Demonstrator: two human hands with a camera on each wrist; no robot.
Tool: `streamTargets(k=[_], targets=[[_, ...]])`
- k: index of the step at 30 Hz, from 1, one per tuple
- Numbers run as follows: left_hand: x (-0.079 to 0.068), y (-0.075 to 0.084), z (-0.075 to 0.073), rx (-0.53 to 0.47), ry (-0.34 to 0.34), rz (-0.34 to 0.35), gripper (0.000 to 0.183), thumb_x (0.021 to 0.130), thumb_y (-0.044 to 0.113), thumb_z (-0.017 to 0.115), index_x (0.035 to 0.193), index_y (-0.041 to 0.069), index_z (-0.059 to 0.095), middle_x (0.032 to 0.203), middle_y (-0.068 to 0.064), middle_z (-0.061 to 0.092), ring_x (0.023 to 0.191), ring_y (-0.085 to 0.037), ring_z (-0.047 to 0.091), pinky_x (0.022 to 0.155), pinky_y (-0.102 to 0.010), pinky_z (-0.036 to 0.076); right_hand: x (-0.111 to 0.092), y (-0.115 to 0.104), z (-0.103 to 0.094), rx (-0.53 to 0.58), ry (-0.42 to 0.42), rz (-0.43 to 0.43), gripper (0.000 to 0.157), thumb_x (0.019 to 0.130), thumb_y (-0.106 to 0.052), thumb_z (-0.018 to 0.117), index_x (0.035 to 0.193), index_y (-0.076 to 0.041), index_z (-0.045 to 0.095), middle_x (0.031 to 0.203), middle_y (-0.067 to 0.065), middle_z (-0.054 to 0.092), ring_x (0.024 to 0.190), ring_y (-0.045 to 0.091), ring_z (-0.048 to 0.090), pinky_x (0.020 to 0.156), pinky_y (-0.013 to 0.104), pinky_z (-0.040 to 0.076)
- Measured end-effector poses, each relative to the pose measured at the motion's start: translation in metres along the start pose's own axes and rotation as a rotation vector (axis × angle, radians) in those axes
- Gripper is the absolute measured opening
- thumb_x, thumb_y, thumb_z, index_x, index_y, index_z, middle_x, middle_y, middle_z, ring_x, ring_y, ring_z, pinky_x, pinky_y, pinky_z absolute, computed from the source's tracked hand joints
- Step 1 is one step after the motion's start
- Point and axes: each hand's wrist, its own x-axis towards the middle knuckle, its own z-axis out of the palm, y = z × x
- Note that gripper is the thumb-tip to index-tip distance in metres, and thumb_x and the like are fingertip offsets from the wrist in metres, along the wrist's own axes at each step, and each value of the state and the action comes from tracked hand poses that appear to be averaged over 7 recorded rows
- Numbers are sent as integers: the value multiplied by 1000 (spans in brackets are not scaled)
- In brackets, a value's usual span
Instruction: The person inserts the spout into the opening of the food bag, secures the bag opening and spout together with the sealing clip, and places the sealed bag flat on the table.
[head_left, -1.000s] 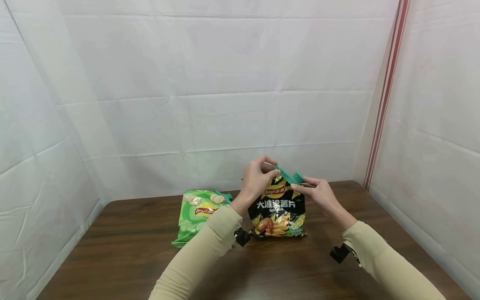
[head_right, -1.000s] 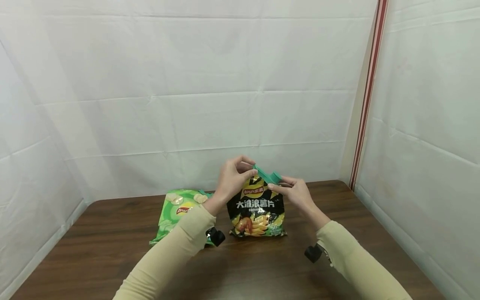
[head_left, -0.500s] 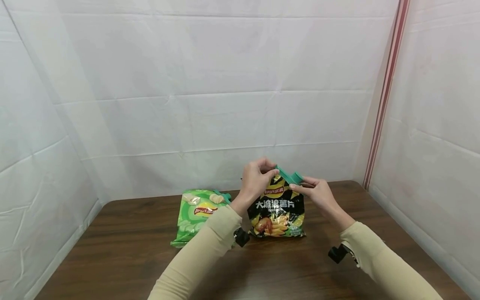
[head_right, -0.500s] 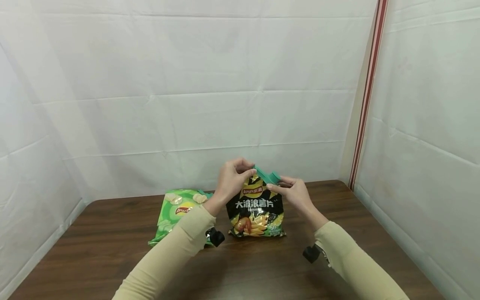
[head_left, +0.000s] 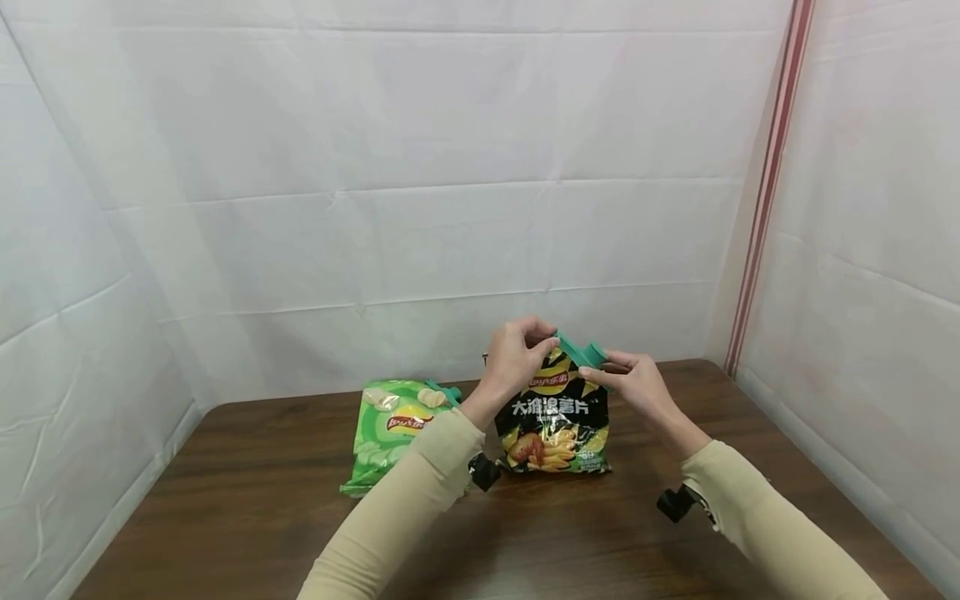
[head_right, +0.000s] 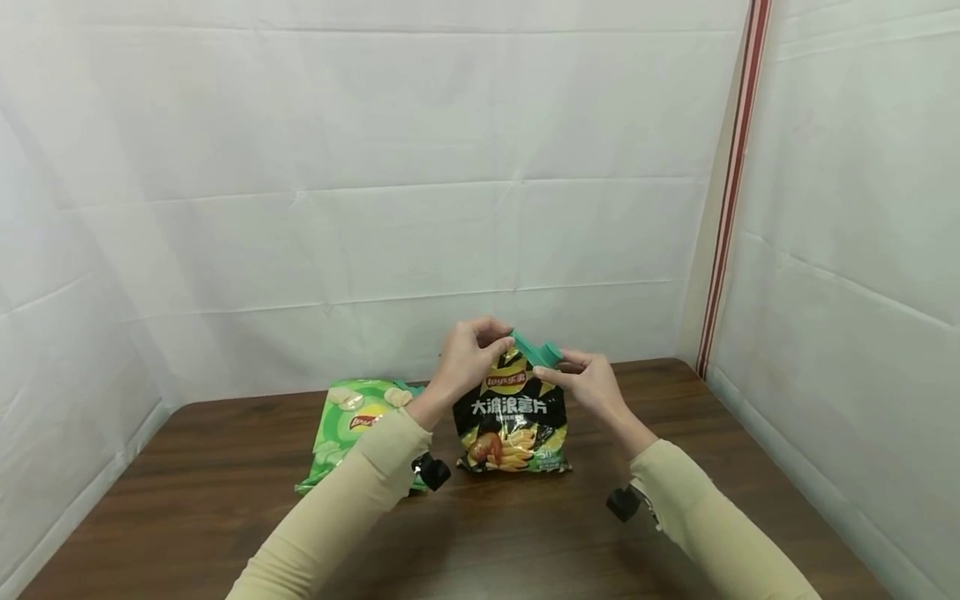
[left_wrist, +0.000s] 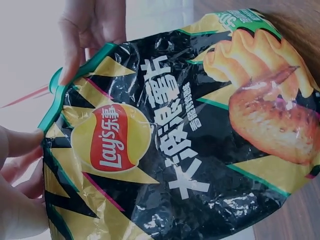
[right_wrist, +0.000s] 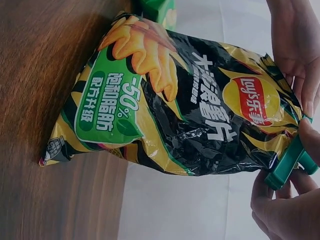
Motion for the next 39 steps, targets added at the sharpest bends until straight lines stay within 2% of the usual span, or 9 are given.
streamTargets(k=[5, 13, 17, 23, 25, 28, 31, 34, 39], targets=[[1, -2, -5, 33, -18, -5, 19, 91, 19, 65, 106, 10, 71, 95, -6, 71, 82, -17, 65, 62, -23, 51, 4, 0, 1, -5, -25, -17, 70, 80, -48, 72, 135, -9, 53, 124, 18, 62, 112, 31, 60, 99, 51, 43], [1, -15, -17, 91, 17, 30, 33, 82, 25, 75, 112, 11, 70, 105, -8, 71, 105, -25, 57, 91, -40, 46, 7, 3, 1, 4, -19, -33, 69, 82, -49, 69, 135, -9, 53, 125, 18, 60, 112, 31, 59, 100, 54, 40], [-5, -24, -25, 42, 73, -70, 50, 77, 30, 80, 122, 13, 64, 118, -8, 65, 112, -25, 55, 93, -40, 46, 9, 5, 1, -16, -14, -22, 68, 82, -52, 68, 134, -10, 54, 121, 15, 62, 105, 23, 59, 94, 46, 45], [-15, -37, -29, -143, 36, -284, 73, 76, 33, 80, 138, 12, 48, 130, -10, 57, 117, -28, 55, 91, -42, 49, 7, 13, -8, -10, -54, -9, 70, 83, -47, 69, 138, -11, 47, 128, 16, 56, 117, 28, 53, 90, 40, 48], [-19, -42, -28, -169, 14, -337, 67, 75, 34, 80, 132, 12, 53, 115, -8, 62, 99, -24, 59, 81, -38, 50, 5, 18, -11, -22, -79, -2, 76, 83, -46, 70, 143, -9, 40, 137, 19, 49, 126, 33, 47, 94, 44, 47], [-25, -48, -25, -185, -15, -390, 36, 76, 34, 79, 94, 8, 63, 78, -3, 55, 67, -17, 49, 61, -31, 42, 1, 28, -15, -56, -111, 28, 84, 83, -45, 70, 148, -8, 32, 145, 22, 40, 131, 37, 41, 97, 49, 45], [-30, -53, -20, -205, -28, -416, 39, 79, 35, 77, 70, 12, 47, 59, 0, 40, 54, -16, 37, 53, -28, 34, -2, 39, -18, -105, -139, 65, 83, 83, -45, 70, 146, -5, 35, 141, 26, 42, 126, 39, 46, 96, 50, 46], [-35, -57, -16, -202, -48, -431, 32, 81, 34, 75, 72, 12, 54, 65, 2, 52, 60, -15, 43, 56, -27, 35, -6, 50, -18, -124, -178, 96, 81, 86, -42, 68, 145, 1, 34, 139, 30, 43, 122, 41, 50, 93, 48, 49], [-39, -64, -9, -138, -85, -460, 28, 85, 32, 72, 97, 7, 70, 93, -8, 70, 76, -16, 60, 63, -28, 45, -11, 59, -15, -5, -201, 147, 74, 92, -32, 63, 145, 7, 29, 143, 33, 34, 126, 43, 46, 94, 48, 48]])
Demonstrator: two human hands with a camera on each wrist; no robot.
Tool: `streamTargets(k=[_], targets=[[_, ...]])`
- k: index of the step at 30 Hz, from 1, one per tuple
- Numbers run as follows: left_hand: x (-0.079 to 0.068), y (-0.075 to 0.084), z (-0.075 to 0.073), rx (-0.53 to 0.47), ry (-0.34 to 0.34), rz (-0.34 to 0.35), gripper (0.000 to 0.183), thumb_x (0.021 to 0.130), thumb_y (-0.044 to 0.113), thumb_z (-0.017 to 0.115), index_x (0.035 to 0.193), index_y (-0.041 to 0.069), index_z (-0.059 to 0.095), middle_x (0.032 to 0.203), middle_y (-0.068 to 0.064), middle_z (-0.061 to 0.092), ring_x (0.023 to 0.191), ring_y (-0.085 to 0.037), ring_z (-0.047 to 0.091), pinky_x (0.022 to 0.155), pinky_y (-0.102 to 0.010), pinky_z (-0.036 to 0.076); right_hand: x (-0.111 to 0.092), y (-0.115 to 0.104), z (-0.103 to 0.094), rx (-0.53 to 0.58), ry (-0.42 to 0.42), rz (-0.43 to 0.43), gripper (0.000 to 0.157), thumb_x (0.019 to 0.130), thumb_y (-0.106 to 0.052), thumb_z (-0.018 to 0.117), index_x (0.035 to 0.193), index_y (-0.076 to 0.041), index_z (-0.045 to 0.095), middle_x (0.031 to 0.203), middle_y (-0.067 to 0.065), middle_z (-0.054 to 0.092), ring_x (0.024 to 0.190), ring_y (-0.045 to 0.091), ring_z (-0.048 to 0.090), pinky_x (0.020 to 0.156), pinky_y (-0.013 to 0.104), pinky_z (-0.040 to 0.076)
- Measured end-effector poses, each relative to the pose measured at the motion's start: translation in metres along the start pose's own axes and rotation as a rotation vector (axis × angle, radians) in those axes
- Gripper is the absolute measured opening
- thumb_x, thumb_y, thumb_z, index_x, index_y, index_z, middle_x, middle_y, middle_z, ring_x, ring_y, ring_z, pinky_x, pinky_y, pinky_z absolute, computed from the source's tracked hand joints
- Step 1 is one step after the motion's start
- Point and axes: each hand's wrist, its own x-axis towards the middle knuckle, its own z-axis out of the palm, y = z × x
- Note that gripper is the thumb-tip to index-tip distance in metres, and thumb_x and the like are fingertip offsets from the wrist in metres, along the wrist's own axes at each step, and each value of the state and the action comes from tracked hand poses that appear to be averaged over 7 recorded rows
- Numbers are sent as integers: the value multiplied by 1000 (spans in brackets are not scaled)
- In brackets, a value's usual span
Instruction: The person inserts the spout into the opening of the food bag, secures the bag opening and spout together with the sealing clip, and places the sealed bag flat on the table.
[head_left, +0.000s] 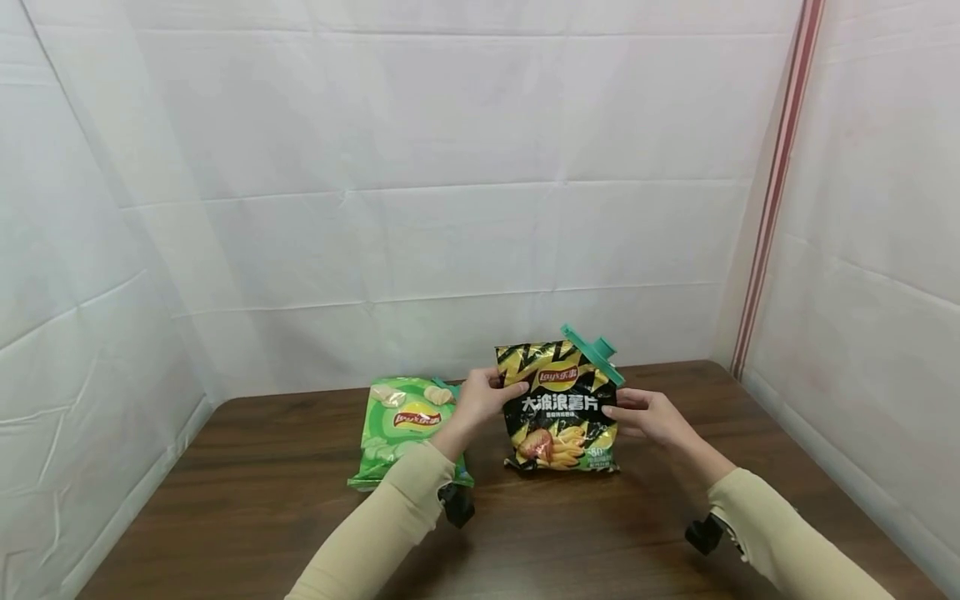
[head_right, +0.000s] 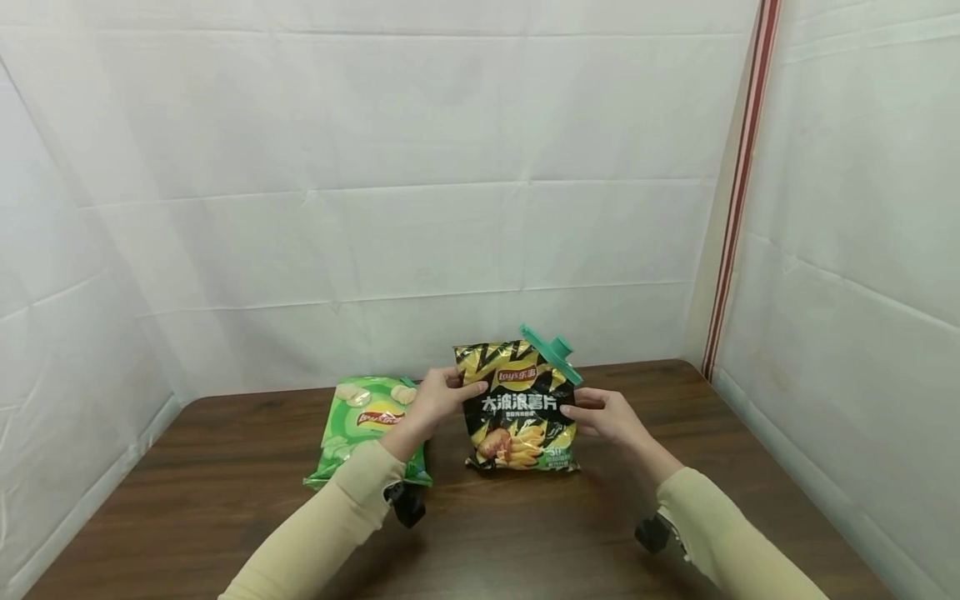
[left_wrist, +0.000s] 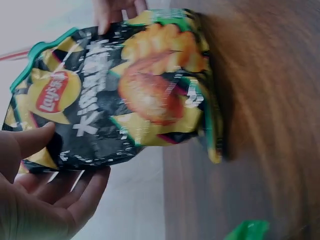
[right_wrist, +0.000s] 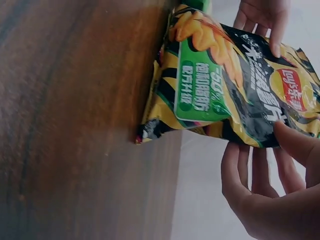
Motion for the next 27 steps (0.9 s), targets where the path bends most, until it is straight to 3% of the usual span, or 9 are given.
streamTargets(k=[3, 7, 11, 13, 18, 27], targets=[[1, -4, 2, 22, 21, 3, 30, 87, 32, 69, 101, 6, 71, 99, -11, 71, 81, -18, 64, 66, -29, 49, 1, 1, 4, 62, 26, 22, 69, 93, -29, 62, 144, 6, 32, 144, 32, 33, 128, 42, 44, 96, 49, 46], [1, -6, 2, -55, 18, -40, 39, 87, 26, 70, 118, 2, 64, 112, -16, 67, 95, -26, 66, 73, -36, 55, 2, 1, 7, 63, 62, 57, 69, 92, -33, 63, 143, 4, 36, 144, 30, 35, 129, 41, 44, 96, 48, 46], [0, -6, 3, -125, 28, -81, 56, 86, 16, 70, 136, 1, 49, 125, -20, 61, 111, -32, 60, 84, -45, 53, 3, -1, 8, 61, 84, 82, 73, 89, -39, 65, 142, 2, 38, 144, 27, 37, 129, 39, 44, 96, 47, 46], [-1, -7, 4, -87, 61, -65, 53, 85, 15, 71, 133, 0, 52, 120, -19, 63, 110, -32, 60, 84, -45, 53, 4, -1, 8, 55, 95, 91, 74, 88, -42, 66, 142, 2, 39, 143, 27, 39, 127, 39, 46, 96, 47, 47], [0, -10, 8, 33, 167, -30, 34, 80, 20, 76, 108, 4, 65, 102, -12, 69, 97, -27, 64, 78, -39, 53, 8, 2, 8, 53, 116, 107, 71, 87, -41, 67, 139, 1, 43, 138, 27, 46, 119, 37, 55, 90, 45, 51], [0, -12, 18, 58, 191, -52, 31, 78, 14, 77, 103, 5, 62, 97, -13, 68, 88, -27, 65, 65, -35, 52, 14, 13, 5, 80, 147, 120, 60, 88, -33, 68, 135, 0, 50, 132, 26, 53, 108, 30, 63, 88, 44, 52]])
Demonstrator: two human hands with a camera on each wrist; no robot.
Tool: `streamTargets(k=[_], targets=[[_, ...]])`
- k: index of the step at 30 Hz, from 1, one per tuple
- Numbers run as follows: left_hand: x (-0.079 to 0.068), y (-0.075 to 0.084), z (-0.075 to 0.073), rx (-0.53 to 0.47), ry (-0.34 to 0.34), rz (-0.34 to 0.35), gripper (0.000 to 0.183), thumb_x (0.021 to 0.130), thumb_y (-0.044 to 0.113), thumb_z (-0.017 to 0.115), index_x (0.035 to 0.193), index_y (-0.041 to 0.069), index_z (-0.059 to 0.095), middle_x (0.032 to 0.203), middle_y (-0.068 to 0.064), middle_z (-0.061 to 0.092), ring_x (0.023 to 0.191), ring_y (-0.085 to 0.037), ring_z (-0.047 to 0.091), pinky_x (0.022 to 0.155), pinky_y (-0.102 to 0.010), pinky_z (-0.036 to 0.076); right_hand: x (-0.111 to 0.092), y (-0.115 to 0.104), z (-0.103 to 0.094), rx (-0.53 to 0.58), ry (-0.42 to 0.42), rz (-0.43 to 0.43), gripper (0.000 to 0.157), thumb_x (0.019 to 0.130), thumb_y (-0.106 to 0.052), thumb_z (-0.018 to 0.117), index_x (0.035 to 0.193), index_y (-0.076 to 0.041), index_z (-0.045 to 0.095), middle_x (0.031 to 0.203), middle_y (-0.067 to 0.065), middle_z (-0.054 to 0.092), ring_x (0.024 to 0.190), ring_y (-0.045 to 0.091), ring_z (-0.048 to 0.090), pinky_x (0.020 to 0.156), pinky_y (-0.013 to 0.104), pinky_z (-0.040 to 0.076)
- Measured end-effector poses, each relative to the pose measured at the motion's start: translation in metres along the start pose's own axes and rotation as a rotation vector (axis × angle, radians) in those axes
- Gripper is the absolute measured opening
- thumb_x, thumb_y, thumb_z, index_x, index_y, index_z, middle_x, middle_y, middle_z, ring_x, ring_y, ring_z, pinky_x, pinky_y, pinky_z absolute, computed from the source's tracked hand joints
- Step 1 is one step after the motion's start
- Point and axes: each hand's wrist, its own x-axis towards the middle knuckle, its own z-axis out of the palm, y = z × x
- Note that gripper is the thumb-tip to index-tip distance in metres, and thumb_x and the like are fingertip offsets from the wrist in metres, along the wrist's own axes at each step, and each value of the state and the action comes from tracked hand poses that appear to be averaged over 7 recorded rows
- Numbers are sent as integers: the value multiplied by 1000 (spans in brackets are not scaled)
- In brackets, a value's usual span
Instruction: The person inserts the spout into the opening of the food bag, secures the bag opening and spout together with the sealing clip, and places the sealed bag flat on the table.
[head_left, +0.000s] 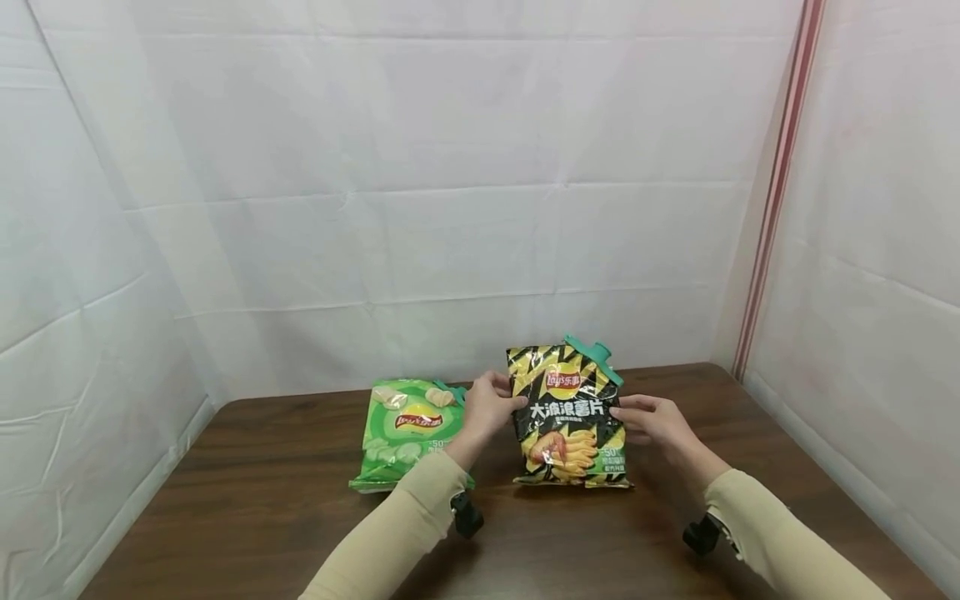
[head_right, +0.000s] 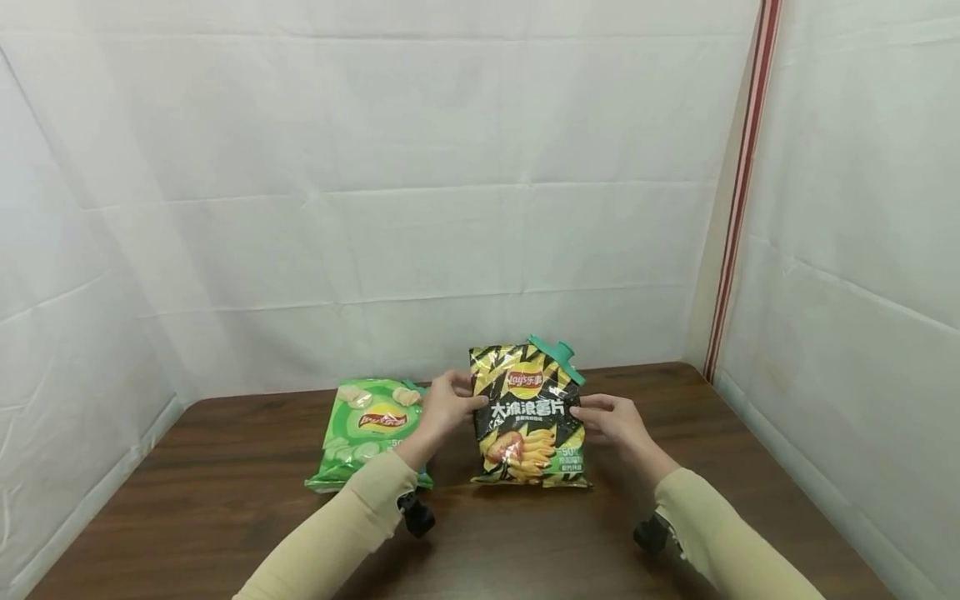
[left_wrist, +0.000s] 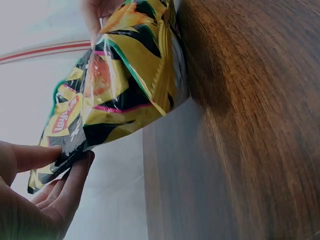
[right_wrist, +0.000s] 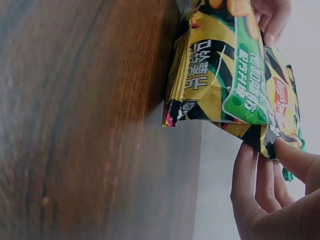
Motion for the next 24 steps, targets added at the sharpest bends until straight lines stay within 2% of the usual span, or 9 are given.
streamTargets(k=[4, 8, 16, 20, 24], targets=[[-1, 0, 5, 13, 3, -12, 33, 76, 12, 78, 104, 3, 61, 95, -14, 68, 86, -28, 66, 64, -35, 53, 1, 3, -2, 3, 12, 8, 59, 87, -32, 69, 133, 0, 52, 129, 24, 56, 105, 26, 65, 85, 43, 53], [-2, -1, 10, 6, 9, -26, 42, 75, 8, 79, 112, 3, 59, 99, -16, 68, 91, -29, 66, 66, -36, 54, 2, 4, -3, 11, 21, 7, 58, 86, -31, 71, 132, 0, 53, 129, 23, 57, 105, 26, 65, 85, 41, 54], [-5, -3, 15, 3, -31, -70, 58, 73, 0, 77, 127, 4, 55, 104, -19, 68, 93, -30, 66, 68, -37, 55, 4, 12, -2, 23, 8, 37, 54, 86, -20, 71, 131, 3, 53, 121, 20, 63, 97, 20, 67, 85, 40, 54], [-5, -2, 15, -11, -50, -72, 61, 72, -3, 76, 129, 1, 55, 104, -20, 69, 86, -29, 69, 64, -35, 56, 5, 14, -4, 45, 0, 47, 56, 85, -19, 72, 131, 3, 52, 119, 19, 64, 96, 20, 67, 86, 42, 53], [-5, -3, 14, -64, -92, -106, 63, 72, -8, 74, 131, 1, 54, 107, -22, 67, 76, -28, 70, 60, -34, 57, 6, 16, -7, 42, -21, 51, 57, 84, -19, 73, 132, 3, 51, 125, 22, 60, 99, 20, 66, 87, 42, 53]])
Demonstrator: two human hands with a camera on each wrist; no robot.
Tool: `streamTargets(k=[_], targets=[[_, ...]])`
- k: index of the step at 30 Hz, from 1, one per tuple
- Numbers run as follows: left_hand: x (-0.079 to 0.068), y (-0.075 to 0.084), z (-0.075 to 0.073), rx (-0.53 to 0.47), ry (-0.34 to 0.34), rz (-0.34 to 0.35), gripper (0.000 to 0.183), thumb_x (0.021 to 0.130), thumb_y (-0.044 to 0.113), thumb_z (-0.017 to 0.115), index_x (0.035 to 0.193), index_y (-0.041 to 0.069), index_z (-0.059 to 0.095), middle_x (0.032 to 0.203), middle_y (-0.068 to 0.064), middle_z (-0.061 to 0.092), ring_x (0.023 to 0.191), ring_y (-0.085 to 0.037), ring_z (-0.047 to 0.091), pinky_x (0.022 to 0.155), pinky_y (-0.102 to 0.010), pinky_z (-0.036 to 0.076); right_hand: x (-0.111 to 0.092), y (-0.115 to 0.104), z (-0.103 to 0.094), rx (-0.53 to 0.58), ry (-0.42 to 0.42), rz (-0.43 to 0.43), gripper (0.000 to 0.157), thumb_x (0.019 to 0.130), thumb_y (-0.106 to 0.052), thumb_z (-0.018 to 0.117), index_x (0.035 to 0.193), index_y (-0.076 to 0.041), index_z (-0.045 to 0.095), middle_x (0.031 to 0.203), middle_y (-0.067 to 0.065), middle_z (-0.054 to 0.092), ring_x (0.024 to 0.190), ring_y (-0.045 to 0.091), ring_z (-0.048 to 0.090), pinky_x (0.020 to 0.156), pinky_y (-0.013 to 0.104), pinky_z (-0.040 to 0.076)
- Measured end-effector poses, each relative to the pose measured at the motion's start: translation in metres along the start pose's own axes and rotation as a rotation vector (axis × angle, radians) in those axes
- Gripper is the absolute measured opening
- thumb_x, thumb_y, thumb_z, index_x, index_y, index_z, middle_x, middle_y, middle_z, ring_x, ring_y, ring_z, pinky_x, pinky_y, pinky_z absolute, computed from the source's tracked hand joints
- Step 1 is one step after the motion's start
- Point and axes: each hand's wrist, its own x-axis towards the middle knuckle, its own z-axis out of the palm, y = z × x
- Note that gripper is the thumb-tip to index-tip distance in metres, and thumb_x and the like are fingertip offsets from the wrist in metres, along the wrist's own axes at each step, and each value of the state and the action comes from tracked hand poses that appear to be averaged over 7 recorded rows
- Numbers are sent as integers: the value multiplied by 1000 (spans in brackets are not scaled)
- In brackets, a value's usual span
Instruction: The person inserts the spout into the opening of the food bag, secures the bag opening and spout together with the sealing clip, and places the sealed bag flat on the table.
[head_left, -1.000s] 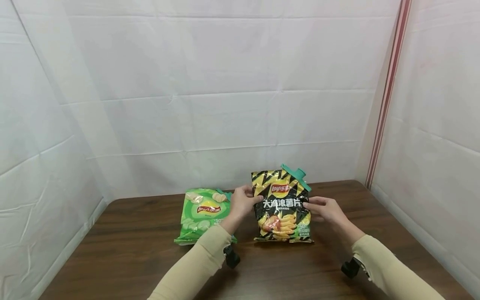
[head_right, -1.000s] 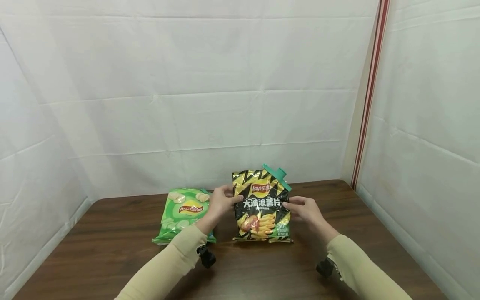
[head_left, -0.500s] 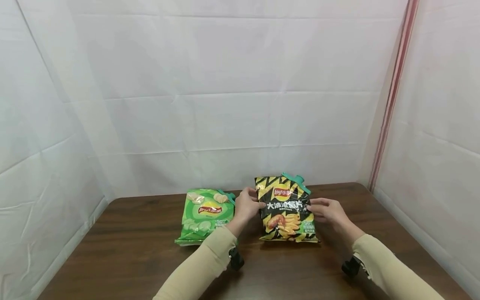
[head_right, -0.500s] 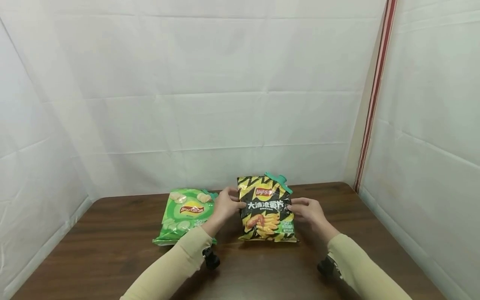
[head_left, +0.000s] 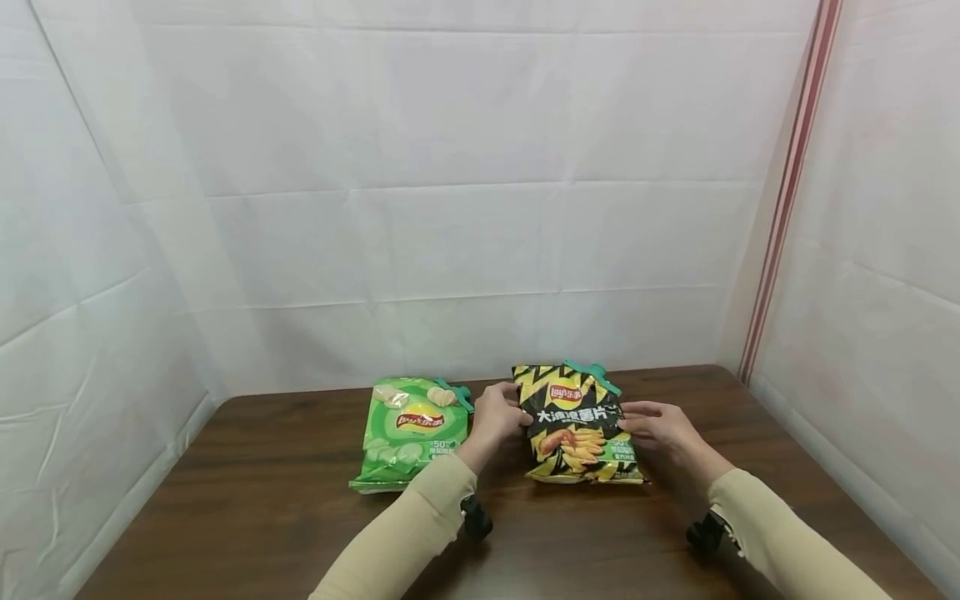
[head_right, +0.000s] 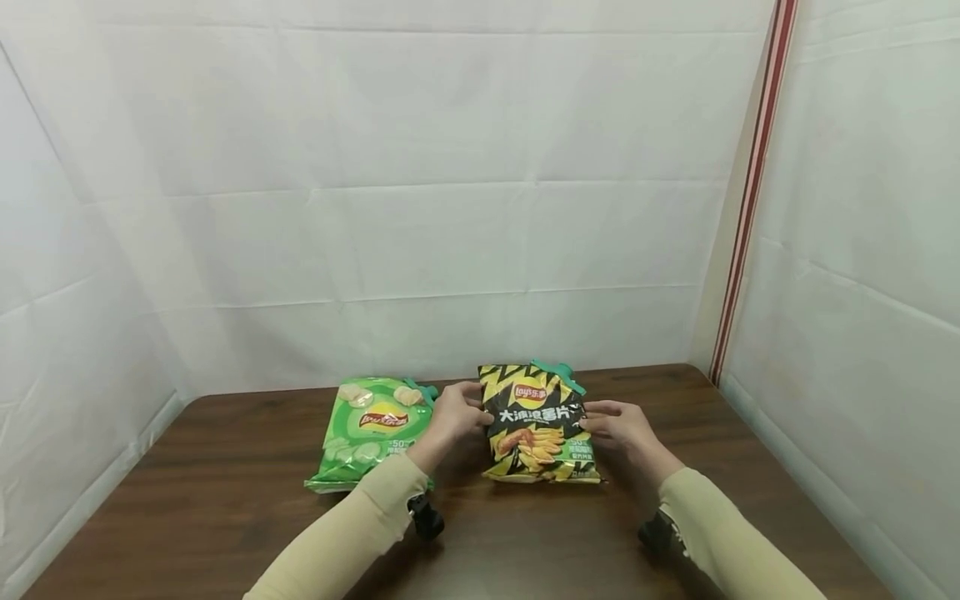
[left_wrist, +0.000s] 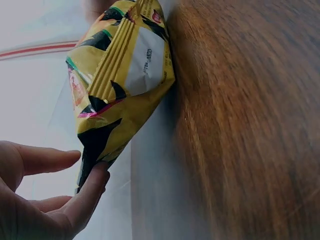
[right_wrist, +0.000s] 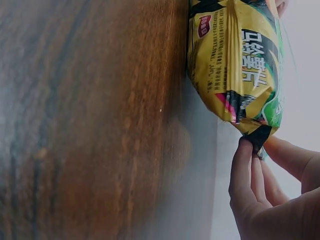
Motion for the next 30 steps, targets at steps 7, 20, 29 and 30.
streamTargets(k=[7, 20, 29, 30], targets=[[0, -4, 1, -8, -43, -38, 66, 71, -9, 73, 133, 1, 53, 106, -22, 67, 72, -31, 70, 66, -40, 57, 2, 4, -1, 4, -45, 6, 58, 86, -19, 71, 135, 3, 49, 133, 25, 53, 103, 20, 65, 90, 41, 52], [-2, -11, 1, -64, -116, -107, 68, 75, -7, 73, 138, -1, 46, 124, -26, 57, 81, -31, 70, 69, -38, 57, 3, 10, -1, -14, -89, 8, 58, 88, -21, 69, 136, 4, 47, 135, 25, 51, 108, 23, 63, 93, 41, 50], [0, -10, -3, -194, -138, -133, 65, 78, -7, 70, 137, -4, 44, 127, -27, 53, 91, -33, 68, 78, -42, 56, 2, 5, -12, 77, -151, -10, 57, 92, -19, 64, 138, 7, 42, 133, 24, 54, 108, 22, 64, 96, 41, 48], [-1, -10, -4, -207, -144, -130, 65, 78, -7, 70, 137, -4, 44, 127, -27, 53, 92, -33, 68, 79, -43, 56, 1, 5, -15, 93, -162, -13, 58, 92, -19, 63, 139, 8, 41, 131, 23, 55, 109, 22, 64, 96, 42, 48]])
